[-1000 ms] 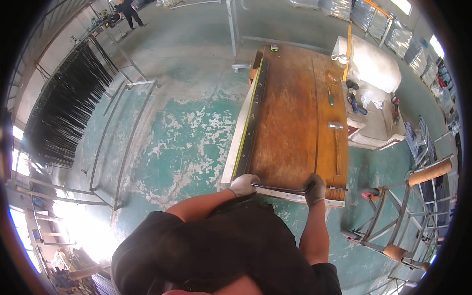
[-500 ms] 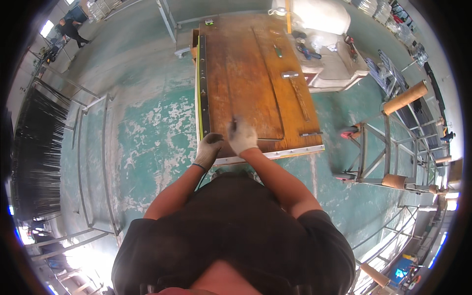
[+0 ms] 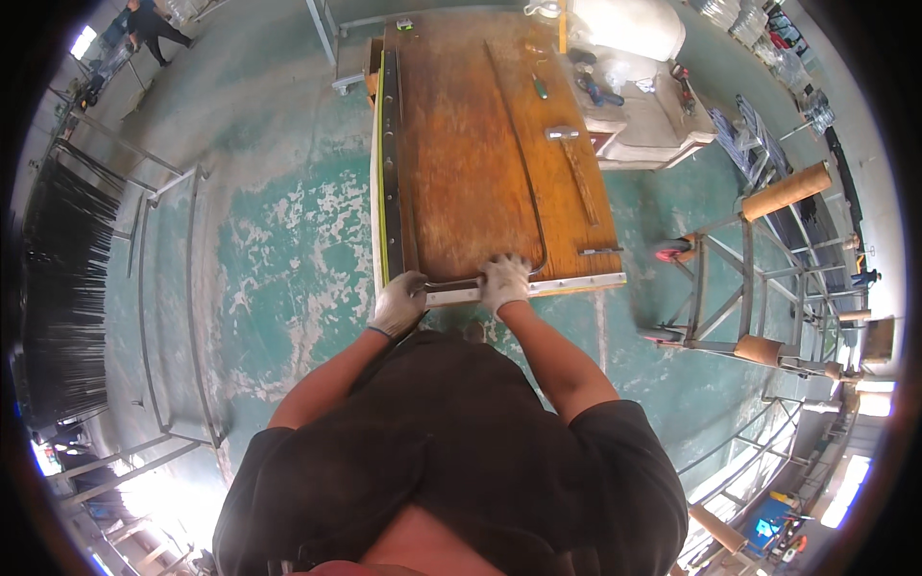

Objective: The person repeatedly picks up straight metal rods from a floor pile, feeds them into a yellow bending machine, and removes the bent rods to place them on a nearby rack. The person also briefly straightens a bent rod on a wooden workbench before returning to the bending cycle.

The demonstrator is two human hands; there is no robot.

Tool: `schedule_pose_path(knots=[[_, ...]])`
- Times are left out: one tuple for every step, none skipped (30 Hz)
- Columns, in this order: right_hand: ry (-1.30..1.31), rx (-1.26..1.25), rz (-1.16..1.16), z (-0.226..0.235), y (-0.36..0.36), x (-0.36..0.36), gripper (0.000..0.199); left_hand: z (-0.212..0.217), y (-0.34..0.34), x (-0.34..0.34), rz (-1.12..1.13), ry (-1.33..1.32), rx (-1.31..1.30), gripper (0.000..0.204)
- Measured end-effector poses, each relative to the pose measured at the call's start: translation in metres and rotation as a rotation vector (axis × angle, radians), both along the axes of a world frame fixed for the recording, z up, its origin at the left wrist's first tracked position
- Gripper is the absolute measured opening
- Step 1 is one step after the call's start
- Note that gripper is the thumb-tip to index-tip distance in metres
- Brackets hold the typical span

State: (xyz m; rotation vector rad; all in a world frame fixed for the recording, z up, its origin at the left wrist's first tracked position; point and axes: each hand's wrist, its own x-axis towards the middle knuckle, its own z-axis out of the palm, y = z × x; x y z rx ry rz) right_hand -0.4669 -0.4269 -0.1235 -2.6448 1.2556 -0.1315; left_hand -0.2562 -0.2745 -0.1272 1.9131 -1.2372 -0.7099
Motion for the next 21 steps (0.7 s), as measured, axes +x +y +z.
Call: schedule_pose_path(knots=[[-0.057, -0.055, -0.033, -0.010, 0.001, -0.011, 0.018, 0.016, -0.007, -0.005, -0.052, -0.103, 0.019, 0.026], [-0.055, -0.030, -0.053, -0.021, 0.003, -0.018, 0.018, 0.022, -0.011, -0.010, -0.097, -0.143, 0.017, 0.025], [-0.058, -0.006, -0.070, -0.023, 0.007, -0.019, 0.018, 0.026, -0.014, -0.014, -0.139, -0.186, 0.014, 0.024], [-0.059, 0.017, -0.088, -0.024, 0.010, -0.020, 0.017, 0.027, -0.018, -0.017, -0.182, -0.229, 0.011, 0.024], [-0.063, 0.031, -0.086, -0.027, 0.013, -0.019, 0.017, 0.024, -0.023, -0.019, -0.213, -0.236, 0.007, 0.023], [-0.069, 0.047, -0.085, -0.029, 0.018, -0.016, 0.017, 0.022, -0.026, -0.020, -0.232, -0.266, 0.028, 0.024], [-0.075, 0.062, -0.084, -0.031, 0.022, -0.013, 0.018, 0.020, -0.028, -0.022, -0.251, -0.295, 0.049, 0.025], [-0.081, 0.077, -0.083, -0.032, 0.026, -0.011, 0.018, 0.018, -0.028, -0.024, -0.271, -0.324, 0.069, 0.026], [-0.088, 0.059, -0.076, -0.032, 0.028, -0.011, 0.018, 0.012, -0.027, -0.023, -0.290, -0.347, 0.104, 0.027], [-0.101, 0.065, -0.060, -0.033, 0.028, -0.011, 0.019, 0.005, -0.026, -0.021, -0.309, -0.371, 0.139, 0.027], [-0.114, 0.072, -0.044, -0.034, 0.028, -0.012, 0.020, -0.001, -0.024, -0.020, -0.327, -0.394, 0.174, 0.028], [-0.129, 0.079, -0.032, -0.036, 0.027, -0.012, 0.021, 0.006, -0.022, -0.019, -0.360, -0.430, 0.205, 0.028], [-0.129, 0.083, -0.026, -0.035, 0.027, -0.013, 0.022, 0.021, -0.021, -0.019, -0.390, -0.466, 0.232, 0.028], [-0.130, 0.087, -0.019, -0.034, 0.027, -0.015, 0.022, 0.029, -0.020, -0.019, -0.419, -0.502, 0.260, 0.029], [-0.128, 0.095, -0.008, -0.033, 0.029, -0.015, 0.023, 0.029, -0.020, -0.020, -0.422, -0.502, 0.271, 0.028], [-0.124, 0.090, 0.003, -0.031, 0.029, -0.016, 0.024, 0.028, -0.021, -0.019, -0.425, -0.502, 0.282, 0.028], [-0.119, 0.085, 0.014, -0.029, 0.028, -0.017, 0.025, 0.028, -0.021, -0.019, -0.428, -0.501, 0.293, 0.027], [-0.113, 0.079, 0.027, -0.027, 0.027, -0.018, 0.026, 0.027, -0.021, -0.020, -0.430, -0.510, 0.303, 0.028], [-0.114, 0.066, 0.018, -0.026, 0.027, -0.017, 0.026, 0.025, -0.022, -0.020, -0.431, -0.519, 0.313, 0.028], [-0.115, 0.054, 0.010, -0.025, 0.028, -0.013, 0.025, 0.024, -0.022, -0.021, -0.432, -0.527, 0.323, 0.028], [-0.111, 0.048, 0.000, -0.024, 0.034, -0.014, 0.025, 0.021, -0.021, -0.022, -0.438, -0.539, 0.326, 0.028]])
